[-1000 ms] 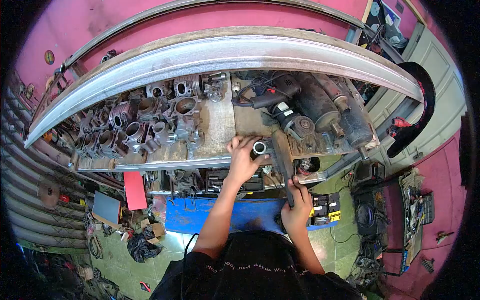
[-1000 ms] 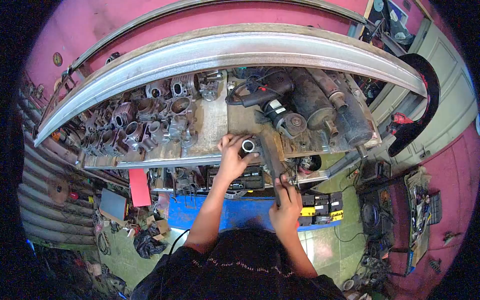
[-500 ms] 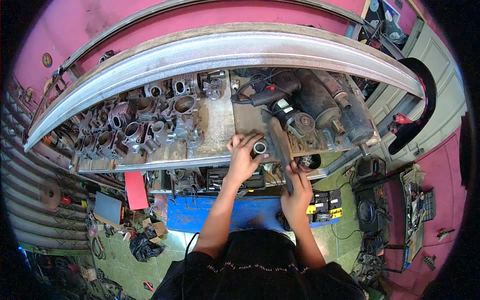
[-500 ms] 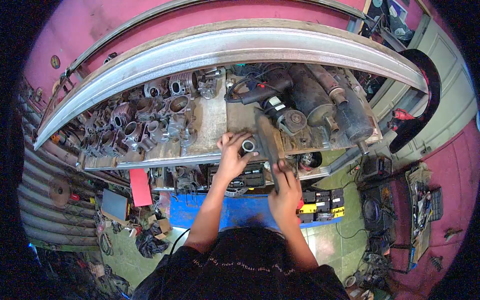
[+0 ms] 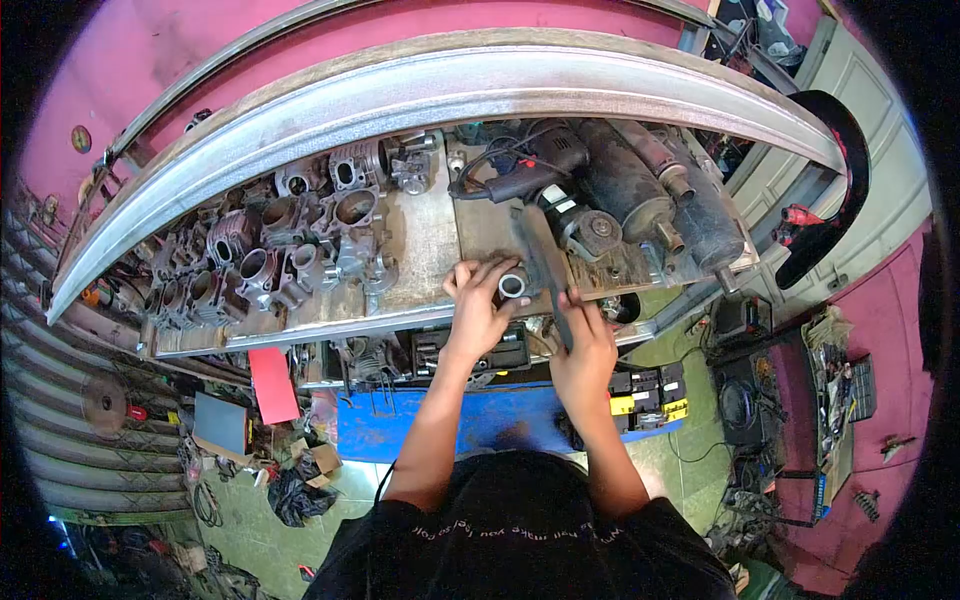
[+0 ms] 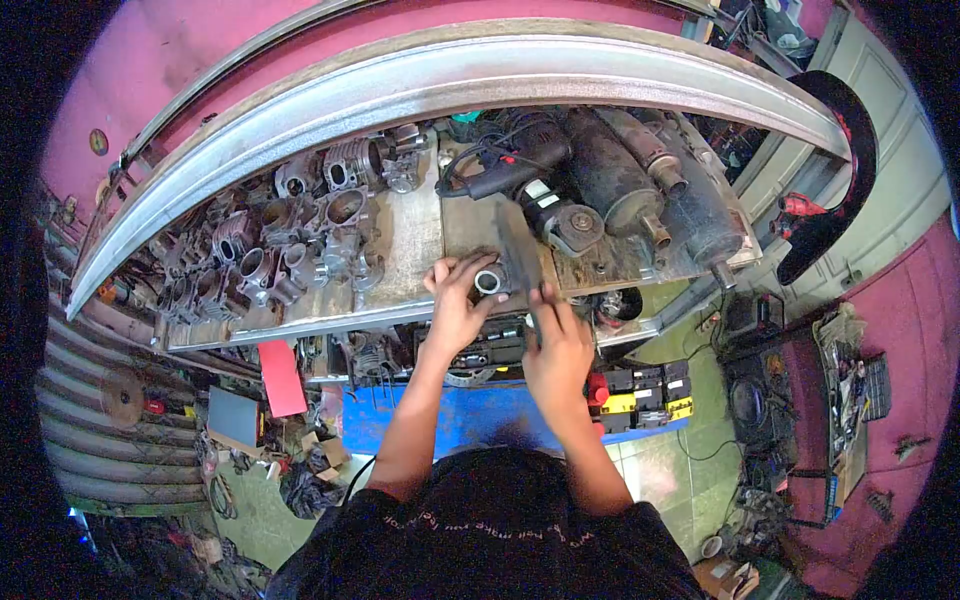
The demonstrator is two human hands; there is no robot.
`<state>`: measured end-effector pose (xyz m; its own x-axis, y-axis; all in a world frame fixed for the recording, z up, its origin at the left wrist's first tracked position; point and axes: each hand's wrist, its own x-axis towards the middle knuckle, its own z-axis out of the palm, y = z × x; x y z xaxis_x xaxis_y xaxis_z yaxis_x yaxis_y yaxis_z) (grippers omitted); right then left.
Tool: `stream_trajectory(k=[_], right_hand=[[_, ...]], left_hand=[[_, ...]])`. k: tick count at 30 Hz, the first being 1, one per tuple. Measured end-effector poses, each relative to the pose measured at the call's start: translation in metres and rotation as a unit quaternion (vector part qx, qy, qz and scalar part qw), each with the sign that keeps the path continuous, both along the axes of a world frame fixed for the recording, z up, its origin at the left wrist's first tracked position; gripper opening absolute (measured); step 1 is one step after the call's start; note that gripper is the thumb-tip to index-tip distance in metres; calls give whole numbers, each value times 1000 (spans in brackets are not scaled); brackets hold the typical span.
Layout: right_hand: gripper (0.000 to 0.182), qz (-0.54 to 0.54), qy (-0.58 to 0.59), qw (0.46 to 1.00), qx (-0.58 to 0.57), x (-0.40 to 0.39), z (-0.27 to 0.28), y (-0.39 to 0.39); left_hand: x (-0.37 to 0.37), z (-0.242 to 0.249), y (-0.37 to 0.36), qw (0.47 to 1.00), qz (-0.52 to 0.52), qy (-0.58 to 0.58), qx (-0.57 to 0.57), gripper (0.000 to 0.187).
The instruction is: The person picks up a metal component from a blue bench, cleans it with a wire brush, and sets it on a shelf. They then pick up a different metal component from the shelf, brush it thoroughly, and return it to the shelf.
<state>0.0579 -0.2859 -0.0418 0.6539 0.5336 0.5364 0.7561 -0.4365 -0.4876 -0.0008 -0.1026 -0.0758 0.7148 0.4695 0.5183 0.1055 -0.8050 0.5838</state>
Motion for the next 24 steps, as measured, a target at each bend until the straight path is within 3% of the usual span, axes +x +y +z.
stream_trajectory(k=[3, 5, 9, 13, 20, 24], right_hand=[[72, -1, -35, 999, 13, -28, -15, -34], [70, -3, 2, 1000, -3, -40, -11, -52], [69, 11, -32, 999, 38, -19, -11, -28], [69, 39, 51, 996, 63, 15, -13, 8], [75, 45, 26, 997, 49, -28, -29, -59], [74, 21, 28, 999, 41, -23, -21, -50]], left_hand=[[1, -7, 1, 1000, 15, 0, 5, 66], [0, -6, 2, 1000, 4, -1, -3, 64], [-1, -1, 3, 1000, -20, 9, 9, 61], [-1, -2, 2, 1000, -15, 6, 8, 61], [-1, -4, 2, 1000, 1, 15, -8, 63], [-1, -3, 2, 1000, -15, -1, 4, 64]])
